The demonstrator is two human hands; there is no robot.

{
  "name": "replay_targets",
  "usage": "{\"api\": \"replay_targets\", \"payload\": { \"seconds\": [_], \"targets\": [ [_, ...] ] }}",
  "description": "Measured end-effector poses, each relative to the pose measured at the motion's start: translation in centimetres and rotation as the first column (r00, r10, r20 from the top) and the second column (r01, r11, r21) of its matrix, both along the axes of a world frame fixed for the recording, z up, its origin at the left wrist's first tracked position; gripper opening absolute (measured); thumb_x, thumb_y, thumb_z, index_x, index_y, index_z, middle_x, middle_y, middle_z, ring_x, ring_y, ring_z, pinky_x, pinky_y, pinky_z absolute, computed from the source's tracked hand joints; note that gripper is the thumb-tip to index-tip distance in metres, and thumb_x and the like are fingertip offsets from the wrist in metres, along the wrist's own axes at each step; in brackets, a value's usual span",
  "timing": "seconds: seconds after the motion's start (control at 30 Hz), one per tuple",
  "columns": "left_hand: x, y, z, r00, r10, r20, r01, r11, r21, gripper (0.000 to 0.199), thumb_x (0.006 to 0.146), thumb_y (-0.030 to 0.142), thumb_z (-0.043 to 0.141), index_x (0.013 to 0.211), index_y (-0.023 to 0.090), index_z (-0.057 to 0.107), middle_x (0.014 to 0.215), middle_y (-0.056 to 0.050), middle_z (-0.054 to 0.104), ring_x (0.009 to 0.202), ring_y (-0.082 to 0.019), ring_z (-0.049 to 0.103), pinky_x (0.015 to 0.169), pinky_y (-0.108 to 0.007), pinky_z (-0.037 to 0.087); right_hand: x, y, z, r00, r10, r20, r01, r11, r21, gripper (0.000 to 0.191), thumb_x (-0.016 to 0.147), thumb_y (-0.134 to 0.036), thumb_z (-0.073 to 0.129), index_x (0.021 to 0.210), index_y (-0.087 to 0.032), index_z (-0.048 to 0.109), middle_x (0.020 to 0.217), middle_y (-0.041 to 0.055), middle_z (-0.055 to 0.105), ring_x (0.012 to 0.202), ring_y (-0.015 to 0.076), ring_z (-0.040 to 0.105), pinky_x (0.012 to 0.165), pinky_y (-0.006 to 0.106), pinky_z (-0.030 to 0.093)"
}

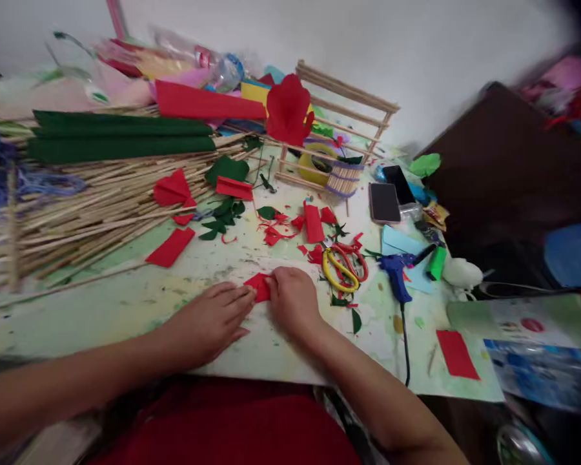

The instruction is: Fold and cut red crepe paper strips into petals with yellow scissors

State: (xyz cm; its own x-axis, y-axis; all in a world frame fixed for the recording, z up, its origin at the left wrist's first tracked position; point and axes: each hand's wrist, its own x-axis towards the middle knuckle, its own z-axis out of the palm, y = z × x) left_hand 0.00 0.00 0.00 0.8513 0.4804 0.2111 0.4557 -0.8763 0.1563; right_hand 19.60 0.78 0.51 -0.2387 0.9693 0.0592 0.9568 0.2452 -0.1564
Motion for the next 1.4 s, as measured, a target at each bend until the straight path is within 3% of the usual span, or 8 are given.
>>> {"api": "replay_targets", "payload": {
  "seconds": [0.23,0.43,0.6,0.83,1.1,1.2,1.3,1.4],
  "targets": [
    [0.1,0.1,-0.2,1.0,0.002,0.005,-0.002,1.0,0.001,0.034,0.091,0.028,0.046,0.116,0.008,0.058,0.116,-0.018,0.064,0.106,-0.029,0.058,0.093,-0.044,0.04,-0.2,0.1,-0.2,1.0,-0.009,0.004,0.009,1.0,-0.018,0.019,0.093,-0.028,0.046,0.084,-0.016,0.059,0.081,0.0072,0.066,0.077,0.0207,0.056,0.069,0.032,0.035],
    [0.1,-0.1,-0.7,0.998,-0.057,-0.023,0.058,0.997,0.045,0.034,0.093,0.025,0.04,0.113,0.005,0.06,0.114,-0.019,0.065,0.11,-0.027,0.056,0.098,-0.04,0.038,-0.1,0.1,-0.4,0.998,-0.048,-0.03,0.049,0.998,0.048,0.016,0.09,-0.032,0.052,0.084,-0.017,0.056,0.083,0.0068,0.063,0.082,0.0224,0.052,0.073,0.033,0.035],
    [-0.2,-0.3,-1.1,1.0,0.023,-0.012,-0.023,0.999,0.04,0.037,0.094,0.026,0.038,0.119,0.008,0.056,0.122,-0.017,0.062,0.114,-0.026,0.055,0.098,-0.04,0.039,0.1,0.2,-0.4,0.997,-0.043,-0.062,0.047,0.997,0.066,0.017,0.09,-0.033,0.052,0.085,-0.018,0.055,0.084,0.0069,0.062,0.082,0.0227,0.05,0.074,0.034,0.035],
    [0.4,-0.1,-0.3,0.983,-0.085,-0.165,0.105,0.988,0.114,0.038,0.095,0.023,0.035,0.116,0.005,0.06,0.115,-0.014,0.067,0.117,-0.026,0.051,0.104,-0.039,0.031,0.2,0.4,-0.6,0.998,-0.031,-0.048,0.034,0.997,0.075,0.019,0.09,-0.035,0.053,0.083,-0.018,0.057,0.081,0.0061,0.062,0.081,0.0224,0.051,0.072,0.033,0.035],
    [0.5,-0.2,-0.2,0.986,-0.056,-0.159,0.071,0.994,0.088,0.037,0.093,0.024,0.04,0.118,0.005,0.058,0.116,-0.017,0.065,0.115,-0.027,0.052,0.101,-0.04,0.036,0.1,0.4,-0.4,0.997,-0.049,-0.065,0.052,0.998,0.045,0.022,0.093,-0.035,0.047,0.085,-0.018,0.058,0.084,0.0067,0.061,0.083,0.0224,0.051,0.075,0.034,0.037],
    [0.4,-0.2,-0.1,0.987,-0.028,-0.16,0.041,0.996,0.079,0.038,0.092,0.024,0.041,0.122,0.005,0.056,0.121,-0.018,0.062,0.114,-0.028,0.052,0.1,-0.041,0.037,0.3,-0.1,-0.1,0.987,-0.041,-0.157,0.049,0.997,0.051,0.031,0.092,-0.042,0.044,0.103,-0.016,0.056,0.099,0.0095,0.059,0.095,0.0239,0.049,0.084,0.037,0.037],
    [0.1,-0.4,-0.5,0.994,0.002,-0.108,0.006,0.998,0.067,0.04,0.093,0.025,0.04,0.126,0.008,0.053,0.128,-0.017,0.058,0.12,-0.027,0.049,0.103,-0.04,0.034,0.4,-0.4,-0.2,0.985,-0.011,-0.174,0.026,0.996,0.082,0.056,0.089,-0.052,0.045,0.128,-0.012,0.044,0.122,0.0151,0.05,0.112,0.028,0.041,0.097,0.041,0.031],
    [-0.4,-0.6,-0.9,0.995,0.049,-0.081,-0.046,0.998,0.039,0.042,0.093,0.031,0.038,0.128,0.012,0.052,0.135,-0.016,0.053,0.126,-0.026,0.044,0.105,-0.04,0.029,0.5,-0.4,-0.6,0.99,-0.039,-0.134,0.05,0.996,0.076,0.061,0.09,-0.049,0.044,0.136,-0.01,0.038,0.126,0.0172,0.046,0.116,0.0298,0.038,0.1,0.044,0.027]
  ]
}}
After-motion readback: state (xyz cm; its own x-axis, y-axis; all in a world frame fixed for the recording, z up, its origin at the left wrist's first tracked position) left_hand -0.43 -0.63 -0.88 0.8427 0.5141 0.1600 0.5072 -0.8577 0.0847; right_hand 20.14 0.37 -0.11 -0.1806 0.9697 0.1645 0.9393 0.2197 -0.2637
